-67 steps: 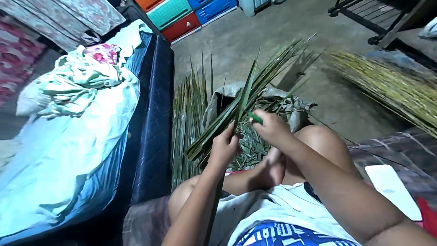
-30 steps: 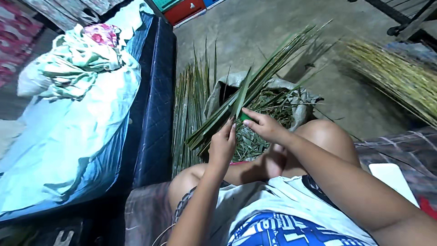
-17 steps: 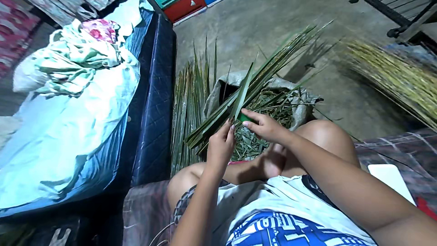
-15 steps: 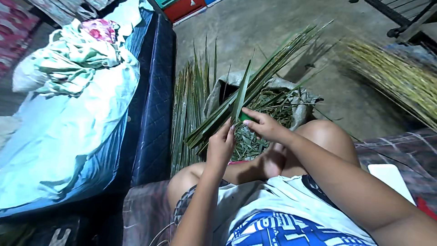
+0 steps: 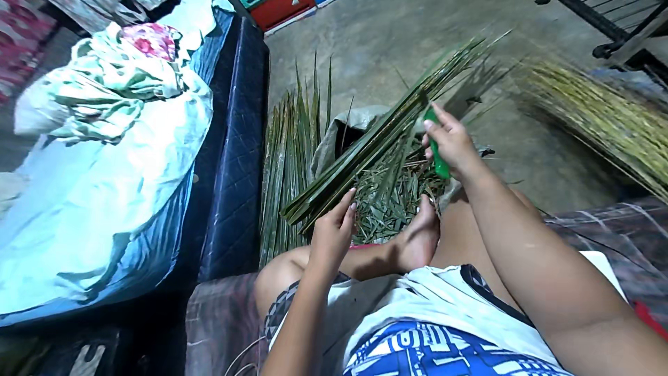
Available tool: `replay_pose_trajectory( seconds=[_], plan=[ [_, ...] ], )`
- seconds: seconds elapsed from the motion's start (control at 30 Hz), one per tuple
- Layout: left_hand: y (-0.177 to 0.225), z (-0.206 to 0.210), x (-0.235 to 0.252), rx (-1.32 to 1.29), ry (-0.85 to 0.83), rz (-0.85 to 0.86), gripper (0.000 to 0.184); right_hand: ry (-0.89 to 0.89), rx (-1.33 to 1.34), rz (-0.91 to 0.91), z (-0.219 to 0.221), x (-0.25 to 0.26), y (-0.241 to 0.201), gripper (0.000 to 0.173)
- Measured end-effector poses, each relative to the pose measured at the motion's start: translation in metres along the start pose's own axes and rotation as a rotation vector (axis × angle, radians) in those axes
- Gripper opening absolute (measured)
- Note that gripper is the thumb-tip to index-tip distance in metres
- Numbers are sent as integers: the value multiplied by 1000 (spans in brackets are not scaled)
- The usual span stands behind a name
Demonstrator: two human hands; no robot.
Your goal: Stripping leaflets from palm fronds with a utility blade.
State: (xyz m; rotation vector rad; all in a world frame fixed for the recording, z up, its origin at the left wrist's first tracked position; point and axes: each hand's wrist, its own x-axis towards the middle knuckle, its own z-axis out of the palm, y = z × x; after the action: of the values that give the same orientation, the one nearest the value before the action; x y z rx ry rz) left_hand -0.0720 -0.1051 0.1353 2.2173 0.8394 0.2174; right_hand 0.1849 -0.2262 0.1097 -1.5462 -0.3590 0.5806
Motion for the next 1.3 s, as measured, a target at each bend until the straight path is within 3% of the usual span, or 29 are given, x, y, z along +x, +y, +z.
replay_pose_trajectory(
  seconds=[0.1,0.17,0.27,0.37,0.43,0.5,0.9,1.07,1.2,1.3],
  plan=[
    [-2,-1,0,15,34,-16,38,203,-18,-16,-6,6,4,56],
    [-1,0,2,66,76,-32,38,145,-37,-48,1,-10,-1,58],
    [-1,5,5,177,170,-9,39,-244,21,-48,21,-48,-5,58],
    [0,10,4,275,257,59,39,-726,114,152,45,-73,-5,63],
    [3,13,2,323,294,90,38,-873,178,250,58,-80,-1,64],
    [6,15,0,369,320,101,37,-907,240,292,63,-81,3,64],
    [6,21,-2,412,369,177,41,-739,286,301,56,-70,2,57],
    [5,20,-6,436,369,205,40,-610,284,213,39,-52,-1,57],
    [3,18,-10,433,351,226,40,-411,302,145,17,-33,-10,55],
    [-1,14,-12,406,339,238,39,-157,345,34,-4,-15,-9,56]
  ],
)
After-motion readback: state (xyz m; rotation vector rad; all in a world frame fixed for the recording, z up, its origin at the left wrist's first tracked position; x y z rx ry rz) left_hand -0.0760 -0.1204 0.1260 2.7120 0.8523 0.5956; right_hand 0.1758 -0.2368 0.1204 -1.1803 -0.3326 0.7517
